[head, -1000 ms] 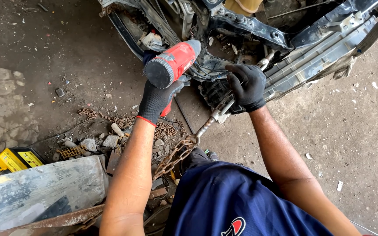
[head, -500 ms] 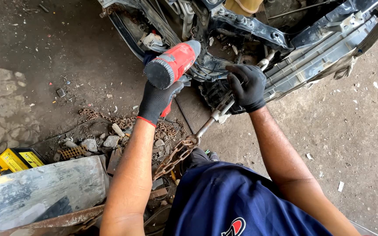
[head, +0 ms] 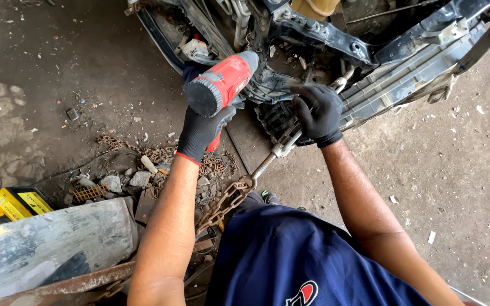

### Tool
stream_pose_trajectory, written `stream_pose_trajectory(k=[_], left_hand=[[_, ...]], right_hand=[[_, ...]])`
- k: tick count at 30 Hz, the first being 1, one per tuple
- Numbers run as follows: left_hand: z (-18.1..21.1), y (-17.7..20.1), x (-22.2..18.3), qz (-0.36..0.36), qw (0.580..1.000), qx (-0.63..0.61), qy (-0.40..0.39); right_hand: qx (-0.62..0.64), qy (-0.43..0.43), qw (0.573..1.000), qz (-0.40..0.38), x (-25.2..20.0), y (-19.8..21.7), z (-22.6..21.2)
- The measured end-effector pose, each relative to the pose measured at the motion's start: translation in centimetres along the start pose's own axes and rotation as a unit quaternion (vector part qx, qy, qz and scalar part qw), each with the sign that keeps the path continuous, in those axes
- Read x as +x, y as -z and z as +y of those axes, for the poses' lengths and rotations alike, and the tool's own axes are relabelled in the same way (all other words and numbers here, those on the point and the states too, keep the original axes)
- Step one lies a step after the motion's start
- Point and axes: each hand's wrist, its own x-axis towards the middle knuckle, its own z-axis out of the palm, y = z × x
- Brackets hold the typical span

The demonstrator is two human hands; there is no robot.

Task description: Straightening a car's front frame using a heat gun, hammer, and tensioning tools.

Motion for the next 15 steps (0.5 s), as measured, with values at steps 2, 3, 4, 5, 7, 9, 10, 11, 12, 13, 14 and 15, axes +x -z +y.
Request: stream_pose_trajectory(k=[2, 3, 4, 5, 7, 9, 10, 11, 12, 13, 14, 15], left_hand=[[0.7, 0.0, -0.5, 0.022, 0.997, 0.051, -0.048], [0.7, 0.2, -0.6, 0.022, 0.997, 0.051, -0.046], [0.6, 0.3, -0.6, 0.026, 0.986, 0.100, -0.132], [0.5, 0.3, -0.5, 0.027, 0.964, 0.146, -0.219], [-0.4, 0.6, -0.3, 0.026, 0.958, 0.143, -0.247], [-0.7, 0.5, -0.3, 0.019, 0.951, 0.140, -0.274], [-0.4, 0.5, -0.6, 0.014, 0.978, 0.120, -0.167], [0.0, 0.4, -0.7, 0.005, 0.993, 0.102, -0.060], [0.5, 0.4, -1.2, -0.001, 0.993, 0.102, -0.059], [1.2, 0.5, -1.4, 0.007, 0.983, 0.147, -0.113], [1.8, 0.5, -1.7, 0.015, 0.967, 0.191, -0.166], [1.8, 0.6, -1.6, 0.013, 0.967, 0.189, -0.167]], right_hand=[[-0.009, 0.014, 1.000, 0.003, 0.2, 0.0, -0.3], [-0.009, 0.012, 1.000, 0.002, 0.3, 0.0, -0.3], [-0.014, -0.025, 0.999, -0.020, 0.4, 0.0, -0.2], [-0.022, -0.060, 0.997, -0.042, 0.5, 0.1, 0.0], [-0.025, -0.041, 0.997, -0.054, 0.7, 0.4, -0.2], [-0.031, -0.028, 0.997, -0.064, 1.1, 1.0, -0.4], [-0.028, -0.023, 0.994, -0.099, 1.5, 1.5, -0.6], [-0.024, -0.018, 0.991, -0.132, 1.9, 1.9, -0.8], [-0.028, -0.023, 0.991, -0.130, 2.0, 2.5, -0.8], [-0.003, -0.009, 0.988, -0.152, 2.4, 3.1, -0.6], [0.022, 0.005, 0.984, -0.174, 2.8, 3.6, -0.5], [0.019, 0.004, 0.985, -0.174, 3.9, 4.9, 0.1]])
